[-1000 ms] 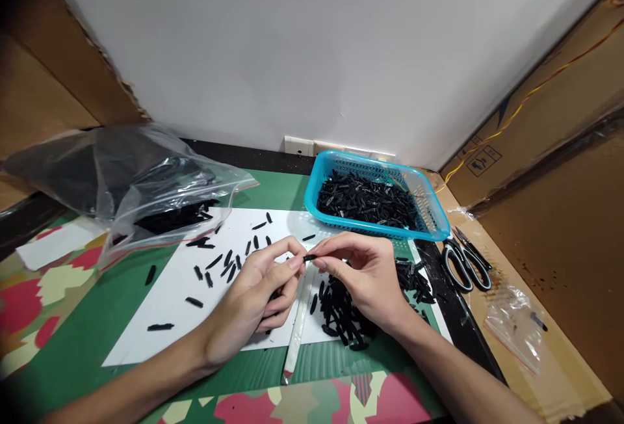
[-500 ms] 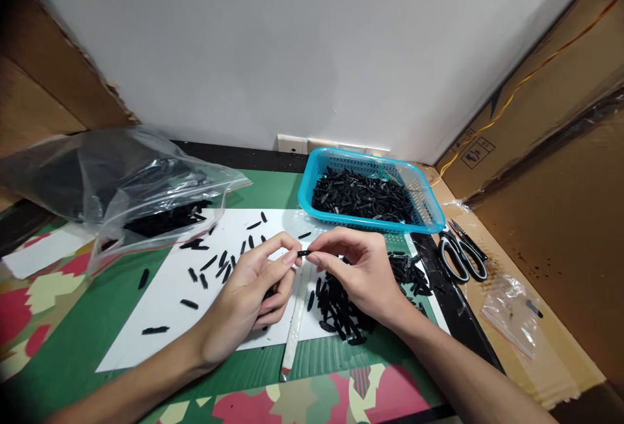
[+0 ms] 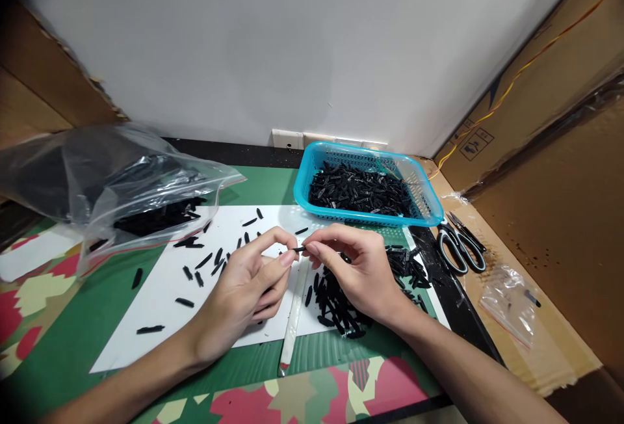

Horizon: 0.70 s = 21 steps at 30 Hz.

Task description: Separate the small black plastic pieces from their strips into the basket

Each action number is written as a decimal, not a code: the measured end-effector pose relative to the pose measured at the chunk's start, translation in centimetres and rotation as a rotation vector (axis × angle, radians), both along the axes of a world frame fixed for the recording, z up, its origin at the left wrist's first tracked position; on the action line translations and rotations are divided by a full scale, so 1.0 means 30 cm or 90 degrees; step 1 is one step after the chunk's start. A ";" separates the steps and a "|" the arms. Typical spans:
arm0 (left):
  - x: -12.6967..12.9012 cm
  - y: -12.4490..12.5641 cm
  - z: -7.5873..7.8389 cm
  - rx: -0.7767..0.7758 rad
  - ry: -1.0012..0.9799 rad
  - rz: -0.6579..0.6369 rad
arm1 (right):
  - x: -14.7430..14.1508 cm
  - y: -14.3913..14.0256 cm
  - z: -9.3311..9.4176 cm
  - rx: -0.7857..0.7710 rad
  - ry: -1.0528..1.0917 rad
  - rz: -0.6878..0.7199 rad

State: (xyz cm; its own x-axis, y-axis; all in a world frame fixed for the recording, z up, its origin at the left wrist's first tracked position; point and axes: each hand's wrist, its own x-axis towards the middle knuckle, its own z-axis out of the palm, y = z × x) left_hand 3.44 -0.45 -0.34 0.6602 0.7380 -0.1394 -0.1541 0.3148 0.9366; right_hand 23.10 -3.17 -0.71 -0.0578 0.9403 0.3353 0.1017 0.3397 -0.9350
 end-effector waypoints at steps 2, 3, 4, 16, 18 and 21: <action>0.000 0.002 -0.001 0.008 -0.003 0.001 | -0.001 0.000 -0.001 0.004 0.001 0.009; 0.001 0.003 -0.001 0.012 -0.005 0.006 | -0.002 0.000 -0.002 0.006 0.005 0.011; 0.002 0.003 -0.002 0.014 -0.005 0.010 | -0.002 0.001 -0.002 0.008 0.010 0.012; 0.002 0.000 0.005 0.012 0.014 0.020 | -0.002 0.006 -0.003 0.037 0.021 -0.024; 0.002 0.005 0.006 0.005 0.014 0.026 | -0.003 0.005 -0.006 0.034 0.025 -0.025; 0.004 0.010 0.006 0.004 0.013 0.032 | -0.003 0.007 -0.008 0.023 0.027 -0.024</action>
State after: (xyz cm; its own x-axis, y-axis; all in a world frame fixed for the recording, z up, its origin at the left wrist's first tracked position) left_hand 3.57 -0.14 -0.18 0.6190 0.7714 -0.1480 -0.1506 0.3015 0.9415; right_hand 23.00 -2.97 -0.94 -0.0081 0.9288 0.3706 0.0760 0.3701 -0.9259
